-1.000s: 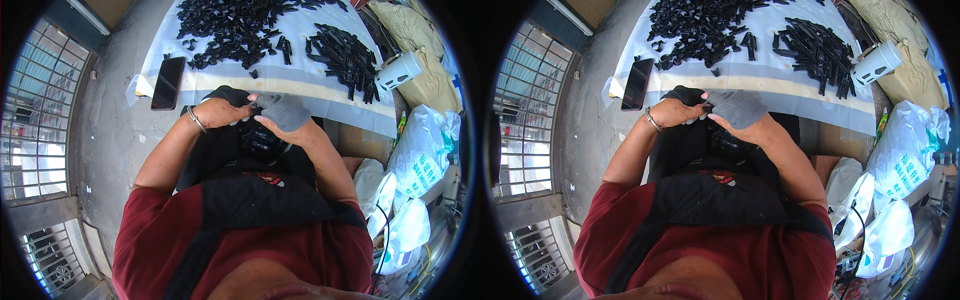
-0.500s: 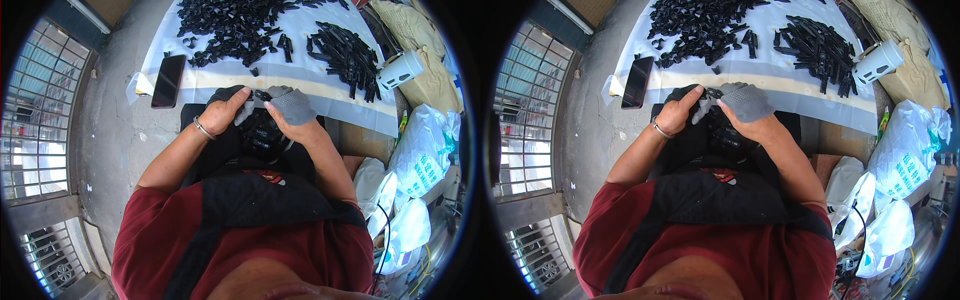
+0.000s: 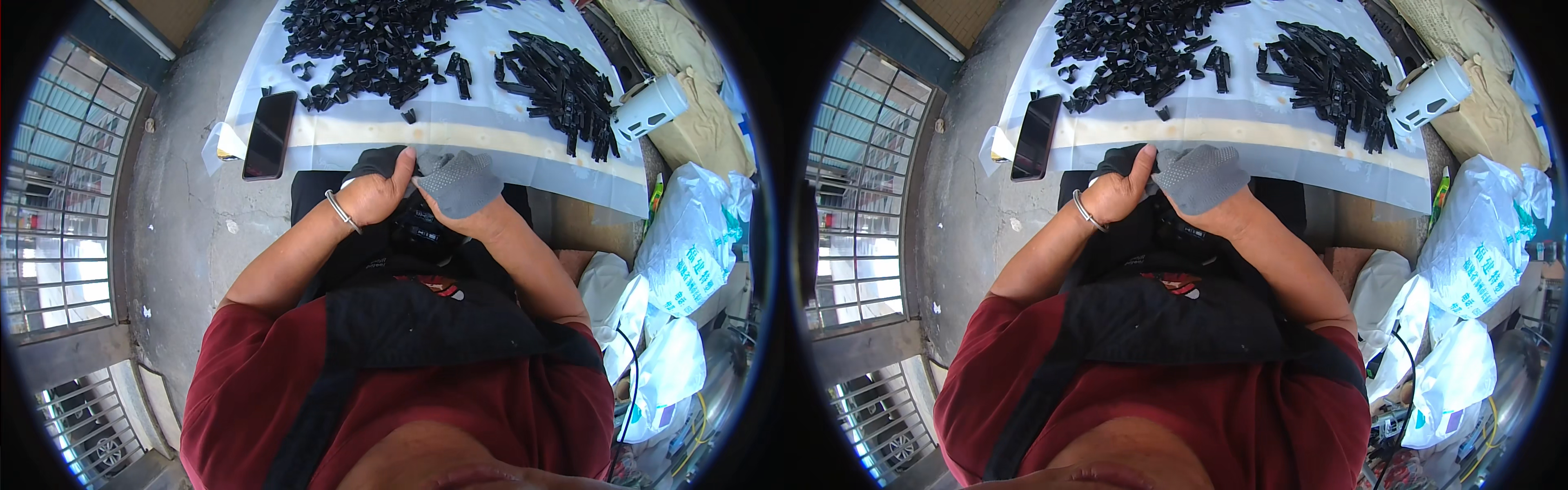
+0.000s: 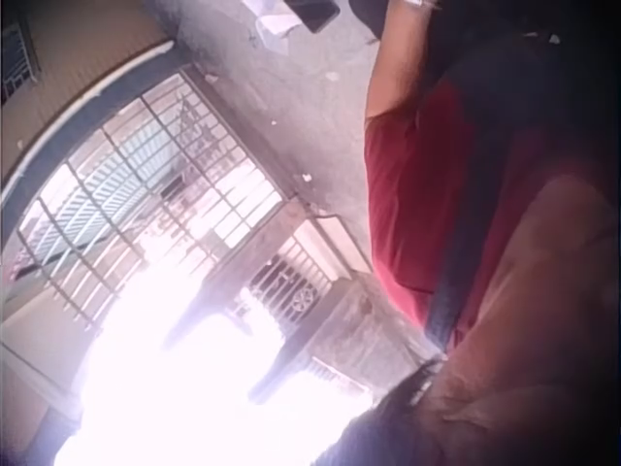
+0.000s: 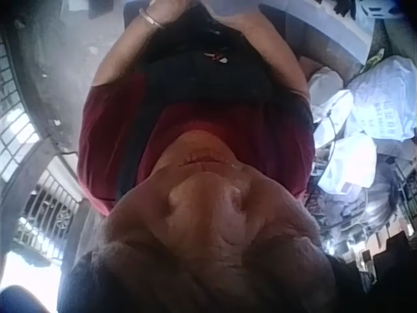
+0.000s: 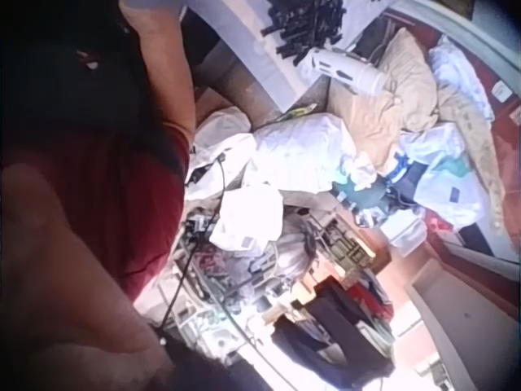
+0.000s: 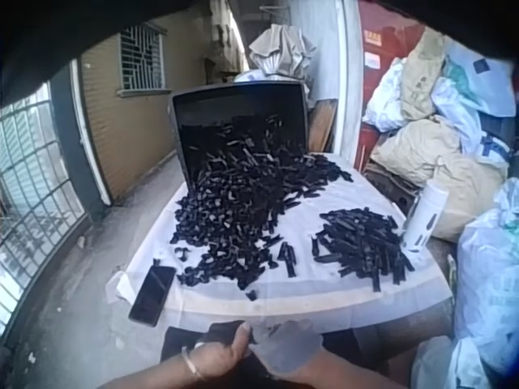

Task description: Sorting and inspecting small black plastic components on a production table.

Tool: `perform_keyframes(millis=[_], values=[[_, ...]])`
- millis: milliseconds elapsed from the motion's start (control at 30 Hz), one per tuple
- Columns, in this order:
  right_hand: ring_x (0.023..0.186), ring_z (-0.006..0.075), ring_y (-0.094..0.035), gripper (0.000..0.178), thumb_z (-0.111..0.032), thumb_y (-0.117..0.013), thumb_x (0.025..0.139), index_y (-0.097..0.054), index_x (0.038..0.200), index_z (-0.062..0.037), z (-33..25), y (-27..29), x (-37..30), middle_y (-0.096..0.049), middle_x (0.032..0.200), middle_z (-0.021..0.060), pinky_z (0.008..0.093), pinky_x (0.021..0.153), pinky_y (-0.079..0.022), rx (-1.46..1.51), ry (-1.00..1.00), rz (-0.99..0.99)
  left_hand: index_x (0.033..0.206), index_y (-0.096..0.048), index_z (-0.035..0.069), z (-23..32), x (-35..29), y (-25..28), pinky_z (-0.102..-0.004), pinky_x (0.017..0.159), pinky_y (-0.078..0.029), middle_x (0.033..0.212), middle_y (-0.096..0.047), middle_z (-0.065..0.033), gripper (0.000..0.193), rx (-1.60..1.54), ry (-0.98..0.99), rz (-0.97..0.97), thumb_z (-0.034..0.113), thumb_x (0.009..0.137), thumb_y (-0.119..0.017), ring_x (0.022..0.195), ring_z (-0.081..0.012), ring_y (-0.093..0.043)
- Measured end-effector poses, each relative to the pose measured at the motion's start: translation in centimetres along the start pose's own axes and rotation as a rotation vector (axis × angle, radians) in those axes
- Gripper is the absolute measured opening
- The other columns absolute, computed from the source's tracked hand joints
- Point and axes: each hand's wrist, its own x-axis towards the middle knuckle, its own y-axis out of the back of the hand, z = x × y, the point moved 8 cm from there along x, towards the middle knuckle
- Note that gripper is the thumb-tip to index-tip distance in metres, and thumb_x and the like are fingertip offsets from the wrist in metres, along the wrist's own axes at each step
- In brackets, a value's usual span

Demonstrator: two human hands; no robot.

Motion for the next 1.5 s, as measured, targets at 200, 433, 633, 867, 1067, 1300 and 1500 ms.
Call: perform_keyframes(millis=[200,433,633,867,1067,1300,1500], values=[[0.076,0.0320,-0.057,0.028,-0.032,-0.056,0.080,-0.061,0.092,-0.0068,4.0,-0.2,0.2,-0.061,0.082,0.0134,0.0436,0.068,-0.044,-0.156,-0.350,-0.276,0.088,-0.058,0.000,-0.4,1.9,-0.3,-0.0414,0.068,-0.044,0.080,-0.060,-0.0207,0.046,0.306,-0.029,-0.134,0.041,0.091,-0.036,0.076,-0.0381,-0.057],[0.080,0.0303,-0.058,0.031,-0.030,-0.051,0.084,-0.056,0.103,-0.0066,15.4,7.4,0.5,-0.060,0.085,0.0154,0.0426,0.067,-0.047,-0.829,-0.464,0.161,0.101,-0.059,0.008,-1.5,4.7,0.8,-0.0375,0.066,-0.048,0.087,-0.063,-0.0136,0.031,0.754,-0.191,0.238,0.032,0.086,-0.048,0.076,-0.0303,-0.060],[0.084,0.0318,-0.058,0.027,-0.032,-0.050,0.083,-0.060,0.098,-0.0113,12.1,-2.9,3.3,-0.060,0.091,0.0149,0.0441,0.073,-0.046,-0.350,-0.422,-0.323,0.083,-0.057,0.009,-2.0,6.2,-0.4,-0.0407,0.062,-0.047,0.081,-0.061,-0.0115,0.013,0.780,-0.162,0.199,0.017,0.080,-0.047,0.073,-0.0297,-0.060],[0.083,0.0333,-0.058,0.024,-0.022,-0.052,0.082,-0.059,0.097,-0.0046,12.4,-4.7,3.3,-0.060,0.091,0.0166,0.0454,0.073,-0.045,-0.354,-0.369,-0.299,0.080,-0.056,0.008,-1.3,5.3,-0.7,-0.0399,0.060,-0.047,0.076,-0.059,-0.0122,0.009,0.810,-0.273,0.202,0.012,0.077,-0.049,0.071,-0.0302,-0.059],[0.089,0.0354,-0.055,0.029,-0.014,-0.055,0.077,-0.054,0.103,-0.0003,10.2,-2.0,-0.2,-0.058,0.093,0.0203,0.0435,0.077,-0.044,-0.098,-0.379,-0.100,0.093,-0.057,0.006,-2.2,4.9,0.8,-0.0392,0.066,-0.048,0.085,-0.061,-0.0150,0.020,0.640,-0.266,0.288,0.017,0.077,-0.053,0.078,-0.0308,-0.059],[0.085,0.0363,-0.053,0.029,-0.021,-0.055,0.081,-0.053,0.101,-0.0004,5.3,-1.2,0.8,-0.056,0.091,0.0191,0.0408,0.075,-0.042,0.309,-0.232,-0.015,0.104,-0.053,0.004,-0.8,3.7,1.4,-0.0387,0.067,-0.048,0.087,-0.061,-0.0150,0.034,0.464,-0.160,0.176,0.018,0.074,-0.059,0.075,-0.0321,-0.060],[0.079,0.0355,-0.055,0.028,-0.030,-0.051,0.084,-0.058,0.088,-0.0026,4.0,-2.9,0.7,-0.059,0.082,0.0159,0.0438,0.070,-0.042,0.394,-0.336,-0.166,0.101,-0.056,0.005,-0.9,2.2,1.9,-0.0312,0.065,-0.049,0.085,-0.063,-0.0131,0.029,0.071,-0.170,0.203,0.017,0.075,-0.063,0.074,-0.0252,-0.062]])
